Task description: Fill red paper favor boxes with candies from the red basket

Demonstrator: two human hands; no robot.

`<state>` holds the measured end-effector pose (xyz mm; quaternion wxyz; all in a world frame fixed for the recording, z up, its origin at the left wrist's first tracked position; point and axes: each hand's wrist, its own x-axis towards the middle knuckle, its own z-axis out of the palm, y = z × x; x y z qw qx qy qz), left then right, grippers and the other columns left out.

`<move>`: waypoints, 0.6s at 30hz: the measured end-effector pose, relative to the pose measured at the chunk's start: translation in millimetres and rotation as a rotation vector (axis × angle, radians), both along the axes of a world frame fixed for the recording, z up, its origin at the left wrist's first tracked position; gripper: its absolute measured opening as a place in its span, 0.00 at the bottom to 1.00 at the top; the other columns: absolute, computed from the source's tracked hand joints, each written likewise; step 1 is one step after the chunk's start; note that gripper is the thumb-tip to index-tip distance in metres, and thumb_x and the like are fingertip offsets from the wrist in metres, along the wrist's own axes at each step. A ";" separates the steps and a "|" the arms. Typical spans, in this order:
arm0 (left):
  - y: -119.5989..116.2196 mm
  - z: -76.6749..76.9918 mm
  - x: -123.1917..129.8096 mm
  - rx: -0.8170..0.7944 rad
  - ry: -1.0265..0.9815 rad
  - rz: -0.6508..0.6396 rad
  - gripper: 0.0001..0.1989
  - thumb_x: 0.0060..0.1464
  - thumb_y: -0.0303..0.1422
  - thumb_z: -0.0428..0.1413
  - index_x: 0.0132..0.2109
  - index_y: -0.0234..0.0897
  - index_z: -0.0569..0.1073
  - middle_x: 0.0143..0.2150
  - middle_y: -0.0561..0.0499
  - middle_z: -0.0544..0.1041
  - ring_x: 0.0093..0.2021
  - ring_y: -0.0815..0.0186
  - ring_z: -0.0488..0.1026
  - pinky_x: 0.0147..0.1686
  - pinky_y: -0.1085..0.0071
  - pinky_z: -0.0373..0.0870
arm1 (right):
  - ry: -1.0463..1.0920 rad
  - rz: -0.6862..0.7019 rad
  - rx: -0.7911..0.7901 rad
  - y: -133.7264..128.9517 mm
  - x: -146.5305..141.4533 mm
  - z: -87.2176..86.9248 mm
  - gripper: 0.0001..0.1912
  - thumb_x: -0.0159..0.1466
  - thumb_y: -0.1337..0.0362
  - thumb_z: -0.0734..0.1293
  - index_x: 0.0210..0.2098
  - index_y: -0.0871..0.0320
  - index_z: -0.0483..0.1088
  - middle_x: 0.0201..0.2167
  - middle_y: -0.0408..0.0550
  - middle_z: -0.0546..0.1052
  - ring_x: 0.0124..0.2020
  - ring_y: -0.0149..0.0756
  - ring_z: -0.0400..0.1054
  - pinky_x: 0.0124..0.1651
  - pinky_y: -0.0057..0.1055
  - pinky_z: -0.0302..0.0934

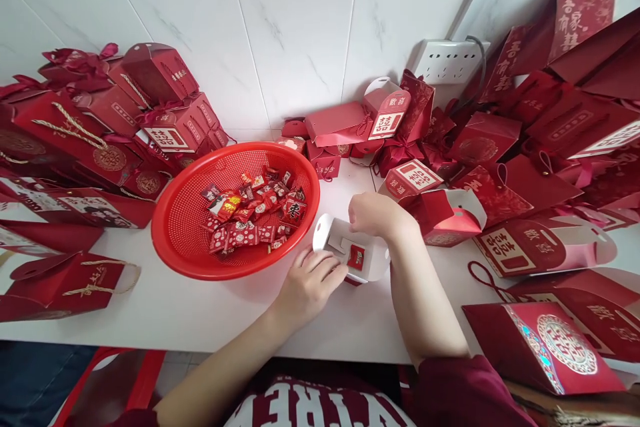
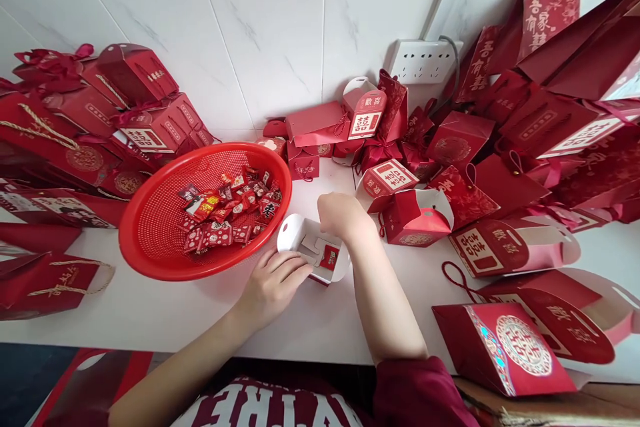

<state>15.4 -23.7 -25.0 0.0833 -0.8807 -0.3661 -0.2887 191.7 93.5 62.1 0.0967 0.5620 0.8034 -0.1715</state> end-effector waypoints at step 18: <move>173.8 127.0 -132.2 -0.348 0.234 0.583 0.18 0.64 0.38 0.52 0.56 0.39 0.76 0.57 0.46 0.78 0.55 0.56 0.76 0.57 0.62 0.69 | 0.199 -0.123 -0.136 -11.2 8.9 13.3 0.25 0.69 0.57 0.60 0.19 0.59 0.72 0.20 0.51 0.79 0.22 0.36 0.73 0.29 0.31 0.61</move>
